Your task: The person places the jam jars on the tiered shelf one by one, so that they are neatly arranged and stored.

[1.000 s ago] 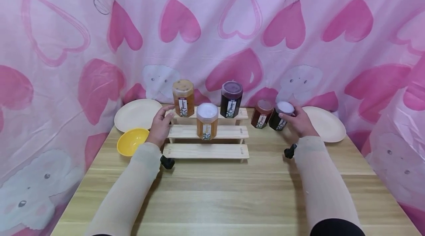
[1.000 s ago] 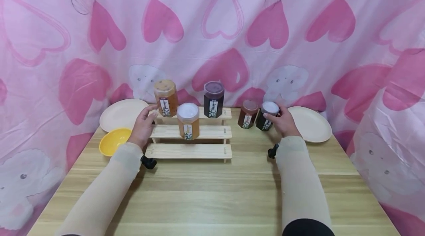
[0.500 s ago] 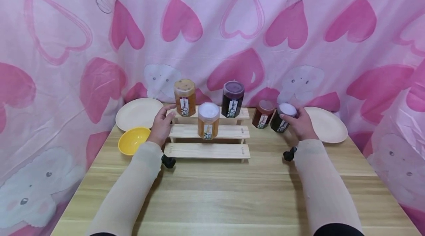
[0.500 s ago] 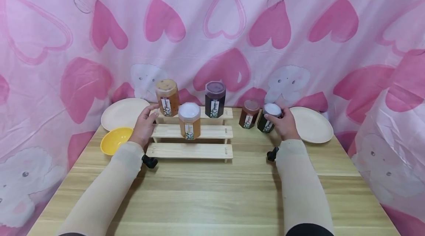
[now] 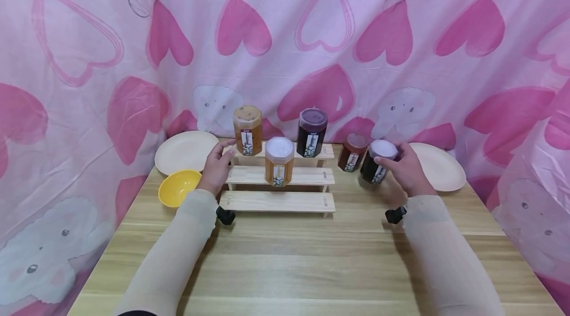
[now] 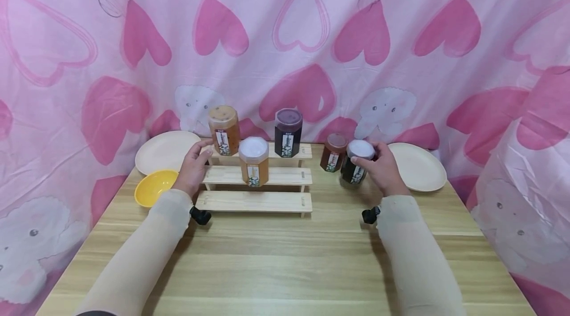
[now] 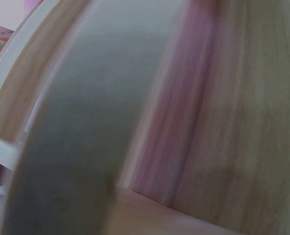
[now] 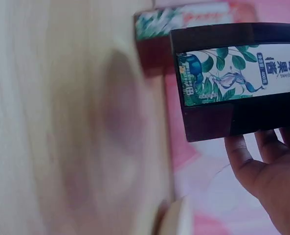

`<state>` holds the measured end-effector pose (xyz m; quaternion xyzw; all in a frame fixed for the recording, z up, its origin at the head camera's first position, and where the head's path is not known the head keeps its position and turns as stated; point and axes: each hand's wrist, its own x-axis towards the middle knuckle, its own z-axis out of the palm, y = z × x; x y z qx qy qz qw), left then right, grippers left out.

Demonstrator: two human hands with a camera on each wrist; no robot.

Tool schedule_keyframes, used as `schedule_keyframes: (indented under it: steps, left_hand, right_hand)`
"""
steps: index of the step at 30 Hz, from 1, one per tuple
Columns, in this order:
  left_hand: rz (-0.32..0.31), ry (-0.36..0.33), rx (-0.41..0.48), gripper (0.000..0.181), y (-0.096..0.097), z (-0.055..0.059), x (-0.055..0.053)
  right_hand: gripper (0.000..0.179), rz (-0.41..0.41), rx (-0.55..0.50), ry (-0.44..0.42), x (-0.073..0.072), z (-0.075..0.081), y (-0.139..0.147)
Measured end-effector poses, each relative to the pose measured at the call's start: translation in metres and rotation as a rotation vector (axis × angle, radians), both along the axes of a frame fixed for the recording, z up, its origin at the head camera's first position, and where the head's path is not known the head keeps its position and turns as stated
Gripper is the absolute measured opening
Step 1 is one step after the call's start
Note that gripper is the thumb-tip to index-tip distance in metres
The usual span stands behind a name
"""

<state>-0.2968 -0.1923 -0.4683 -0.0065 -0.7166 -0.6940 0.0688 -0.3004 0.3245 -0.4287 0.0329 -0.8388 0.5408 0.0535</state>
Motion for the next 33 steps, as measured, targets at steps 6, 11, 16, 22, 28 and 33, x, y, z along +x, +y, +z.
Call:
schedule_keyframes:
  steps: [6, 11, 16, 22, 28, 33]
  left_hand:
    - [0.003, -0.013, -0.004, 0.039, -0.002, 0.0, -0.001]
    - [0.003, -0.019, 0.004, 0.039, -0.002, 0.001, 0.0]
    - [-0.003, -0.025, 0.021, 0.04, -0.001, 0.001, 0.001]
    - [-0.006, -0.027, 0.01, 0.04, 0.0, 0.001, 0.001]
    - [-0.015, -0.03, 0.037, 0.04, -0.001, 0.0, -0.002]
    - [-0.013, -0.014, 0.035, 0.038, -0.001, -0.002, -0.003]
  right_hand:
    - [0.047, 0.09, -0.059, 0.06, 0.028, 0.023, -0.023]
    - [0.047, 0.167, -0.15, 0.088, 0.047, 0.037, -0.048]
    - [0.052, 0.233, -0.231, 0.127, 0.061, 0.045, -0.072]
    - [0.057, 0.303, -0.254, 0.149, 0.077, 0.052, -0.099]
    - [0.06, 0.359, -0.247, 0.122, 0.089, 0.057, -0.124]
    - [0.062, 0.393, -0.263, 0.095, 0.096, 0.056, -0.142]
